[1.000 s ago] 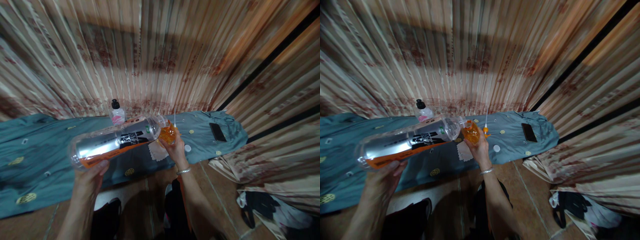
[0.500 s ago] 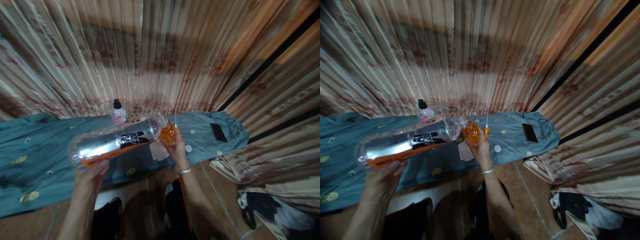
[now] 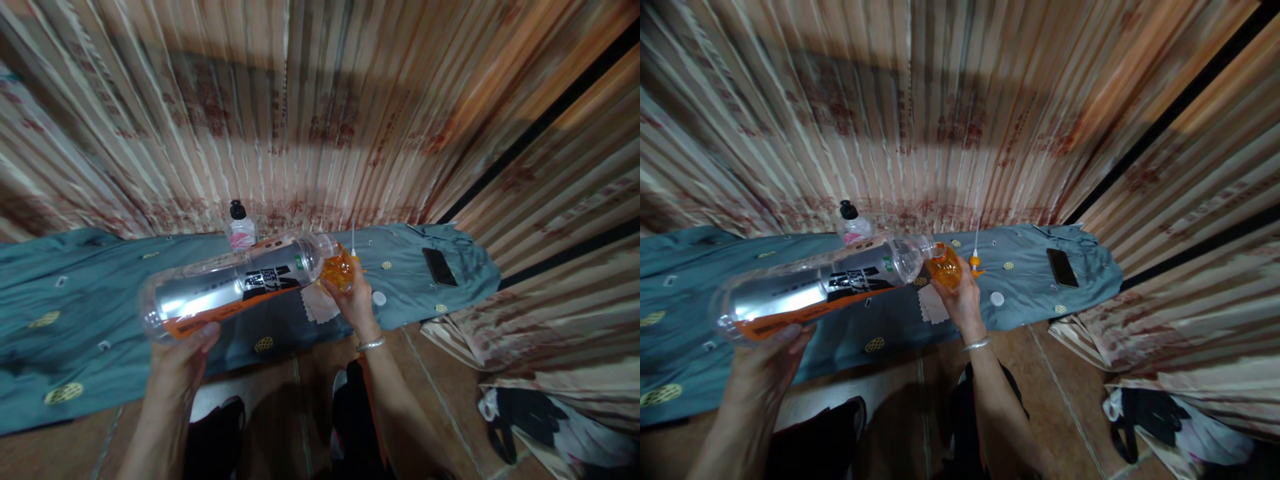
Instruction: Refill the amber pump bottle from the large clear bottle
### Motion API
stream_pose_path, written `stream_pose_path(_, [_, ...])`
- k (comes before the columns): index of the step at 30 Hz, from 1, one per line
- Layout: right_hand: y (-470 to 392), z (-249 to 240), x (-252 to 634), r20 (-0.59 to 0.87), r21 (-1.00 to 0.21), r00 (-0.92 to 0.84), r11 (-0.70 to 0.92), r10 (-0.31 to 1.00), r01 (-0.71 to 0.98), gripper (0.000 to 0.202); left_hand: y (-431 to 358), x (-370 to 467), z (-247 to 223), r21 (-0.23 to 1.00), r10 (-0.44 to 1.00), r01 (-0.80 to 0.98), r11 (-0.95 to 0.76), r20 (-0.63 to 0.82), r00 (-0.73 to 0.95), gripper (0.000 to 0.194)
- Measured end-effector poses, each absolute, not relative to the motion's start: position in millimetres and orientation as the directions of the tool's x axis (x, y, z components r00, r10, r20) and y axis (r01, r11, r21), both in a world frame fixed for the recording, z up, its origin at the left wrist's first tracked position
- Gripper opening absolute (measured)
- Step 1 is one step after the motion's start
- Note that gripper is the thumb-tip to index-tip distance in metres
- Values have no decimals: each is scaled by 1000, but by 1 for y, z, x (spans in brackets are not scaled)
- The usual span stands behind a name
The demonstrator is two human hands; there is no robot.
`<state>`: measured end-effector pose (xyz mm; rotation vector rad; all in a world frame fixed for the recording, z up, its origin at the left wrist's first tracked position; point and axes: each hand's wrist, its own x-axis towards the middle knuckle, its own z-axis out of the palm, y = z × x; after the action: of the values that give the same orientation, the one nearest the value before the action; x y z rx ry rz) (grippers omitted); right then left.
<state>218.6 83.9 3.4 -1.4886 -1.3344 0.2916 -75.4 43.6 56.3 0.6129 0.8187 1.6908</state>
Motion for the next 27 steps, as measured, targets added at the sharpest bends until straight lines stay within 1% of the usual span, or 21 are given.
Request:
stream_pose_path(3, [83, 4, 218, 451, -791, 346, 190, 823, 581, 72, 43, -74, 59, 807, 960, -559, -192, 37, -277, 103])
stream_pose_path(5, [83, 5, 218, 455, -786, 341, 191, 823, 588, 71, 41, -71, 62, 806, 954, -558, -199, 30, -297, 100])
stream_pose_path(16, [84, 4, 217, 458, -777, 345, 180, 819, 603, 72, 39, -68, 69, 824, 956, -533, -192, 33, -292, 108])
stream_pose_path(23, [83, 7, 217, 455, -785, 341, 190, 822, 589, 70, 38, -64, 74, 828, 954, -527, -193, 34, -296, 97])
stream_pose_path(27, [83, 8, 217, 438, -796, 336, 185, 834, 577, 71, 38, -65, 73, 827, 951, -529, -190, 20, -310, 98])
